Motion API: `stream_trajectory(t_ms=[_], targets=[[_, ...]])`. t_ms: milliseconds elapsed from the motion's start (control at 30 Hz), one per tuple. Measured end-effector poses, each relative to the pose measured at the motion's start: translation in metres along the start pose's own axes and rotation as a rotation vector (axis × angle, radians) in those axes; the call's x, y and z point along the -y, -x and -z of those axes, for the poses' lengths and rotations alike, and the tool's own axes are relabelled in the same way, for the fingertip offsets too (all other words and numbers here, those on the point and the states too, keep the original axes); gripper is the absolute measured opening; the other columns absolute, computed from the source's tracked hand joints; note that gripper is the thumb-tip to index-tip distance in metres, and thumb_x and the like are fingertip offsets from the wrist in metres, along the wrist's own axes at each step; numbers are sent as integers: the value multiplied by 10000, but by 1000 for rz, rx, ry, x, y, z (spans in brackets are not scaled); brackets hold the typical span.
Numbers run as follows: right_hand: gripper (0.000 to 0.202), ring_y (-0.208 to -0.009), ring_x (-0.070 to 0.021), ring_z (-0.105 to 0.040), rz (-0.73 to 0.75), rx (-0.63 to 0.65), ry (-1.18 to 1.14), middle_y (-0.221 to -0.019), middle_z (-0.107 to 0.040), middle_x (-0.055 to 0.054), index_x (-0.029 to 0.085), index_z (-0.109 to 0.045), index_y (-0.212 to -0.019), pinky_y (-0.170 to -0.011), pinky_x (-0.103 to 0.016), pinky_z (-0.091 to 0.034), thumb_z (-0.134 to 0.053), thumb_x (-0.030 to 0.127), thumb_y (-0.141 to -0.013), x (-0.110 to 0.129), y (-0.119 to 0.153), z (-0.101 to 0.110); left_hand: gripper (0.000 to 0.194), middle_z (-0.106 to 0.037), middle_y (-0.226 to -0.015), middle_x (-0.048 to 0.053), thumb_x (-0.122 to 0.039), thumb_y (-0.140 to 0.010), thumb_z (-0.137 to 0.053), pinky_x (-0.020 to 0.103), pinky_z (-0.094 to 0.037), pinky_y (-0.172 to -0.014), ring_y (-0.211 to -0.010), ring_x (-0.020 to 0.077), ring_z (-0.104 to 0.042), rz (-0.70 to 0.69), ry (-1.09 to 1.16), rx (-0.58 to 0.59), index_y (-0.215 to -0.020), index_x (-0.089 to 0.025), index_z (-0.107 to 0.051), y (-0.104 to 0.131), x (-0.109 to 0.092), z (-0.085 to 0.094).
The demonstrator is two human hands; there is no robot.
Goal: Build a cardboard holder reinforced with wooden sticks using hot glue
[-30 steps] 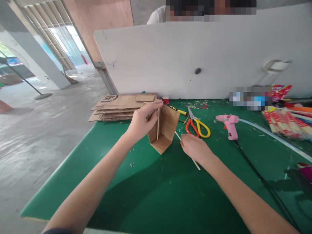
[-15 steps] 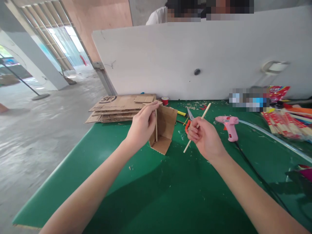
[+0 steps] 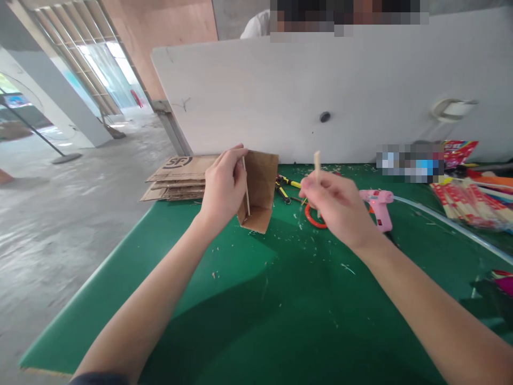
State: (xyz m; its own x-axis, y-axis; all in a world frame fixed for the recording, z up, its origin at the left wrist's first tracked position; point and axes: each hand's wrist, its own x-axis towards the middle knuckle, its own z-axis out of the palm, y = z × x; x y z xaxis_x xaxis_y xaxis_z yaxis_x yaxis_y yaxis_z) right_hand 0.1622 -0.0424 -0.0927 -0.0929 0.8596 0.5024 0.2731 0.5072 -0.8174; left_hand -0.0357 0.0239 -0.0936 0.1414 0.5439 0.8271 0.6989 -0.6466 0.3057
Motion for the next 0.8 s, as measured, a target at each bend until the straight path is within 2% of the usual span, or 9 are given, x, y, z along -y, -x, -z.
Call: stream_trajectory(t_ms=[100, 200, 367, 433, 467, 533, 633, 667, 800], targets=[[391, -459, -80, -302, 68, -110, -176, -508, -305, 62, 201, -498, -628, -458, -257, -238, -518, 500, -880, 4, -11, -4, 308, -634, -1218, 84, -87, -871, -408, 340, -458, -990, -1131, 178, -591, -4, 11, 7, -1097, -169, -600, 1, -2, -5], [395, -439, -80, -302, 103, -100, -209, -486, -301, 65, 207, -513, -644, -447, -257, -240, -494, 518, -887, 8, -14, -10, 301, -629, -1224, 74, -83, -879, -405, 335, -457, -988, -1138, 167, -584, -20, 47, -6, -1098, -182, -586, 5, -5, -12], [303, -438, -70, -301, 233, 78, 175, -485, -358, 62, 205, -577, -690, -451, -258, -216, -558, 444, -876, 31, -2, 3, 258, -639, -1190, 78, -106, -892, -432, 313, -481, -941, -1099, 169, -595, -30, 134, 92, -1103, -169, -567, 14, -12, -22], [300, -441, -66, -286, 284, 77, 311, -473, -343, 62, 202, -569, -643, -460, -265, -202, -596, 406, -861, 41, 1, 13, 264, -635, -1194, 83, -92, -888, -435, 314, -479, -940, -1109, 171, -588, -46, 143, 124, -1105, -166, -567, 17, -13, -24], [327, -447, -65, -286, 305, 40, 297, -470, -330, 59, 199, -550, -603, -467, -268, -205, -606, 400, -855, 44, 0, 17, 270, -633, -1196, 84, -84, -886, -429, 317, -477, -942, -1110, 171, -587, -52, 140, 128, -1103, -165, -570, 18, -14, -25], [434, -444, -67, -286, 295, -44, 55, -451, -290, 54, 194, -480, -511, -469, -274, -211, -593, 433, -855, 46, -3, 19, 282, -629, -1204, 87, -76, -891, -409, 318, -475, -944, -1106, 167, -589, -53, 129, 129, -1103, -161, -574, 19, -16, -26], [573, -378, -69, -212, 93, -51, -515, -399, -191, 56, 198, -331, -434, -415, -276, -167, -504, 528, -869, 28, -13, 6, 284, -632, -1193, 93, -79, -896, -403, 305, -473, -941, -1090, 161, -595, -54, 126, 123, -1108, -146, -579, 18, -18, -24], [577, -370, -70, -178, 15, -62, -608, -404, -157, 61, 200, -300, -443, -398, -271, -142, -482, 541, -871, 17, -15, -2, 283, -637, -1183, 91, -76, -894, -404, 301, -473, -941, -1086, 159, -596, -54, 128, 126, -1104, -143, -581, 17, -19, -24], [531, -395, -67, -144, -201, -49, -711, -471, -182, 78, 212, -329, -528, -386, -247, -99, -518, 625, -804, -37, -15, -34, 293, -663, -1120, 77, -52, -867, -420, 304, -487, -918, -1046, 160, -612, -39, 122, 133, -1085, -150, -590, 15, -21, -21]])
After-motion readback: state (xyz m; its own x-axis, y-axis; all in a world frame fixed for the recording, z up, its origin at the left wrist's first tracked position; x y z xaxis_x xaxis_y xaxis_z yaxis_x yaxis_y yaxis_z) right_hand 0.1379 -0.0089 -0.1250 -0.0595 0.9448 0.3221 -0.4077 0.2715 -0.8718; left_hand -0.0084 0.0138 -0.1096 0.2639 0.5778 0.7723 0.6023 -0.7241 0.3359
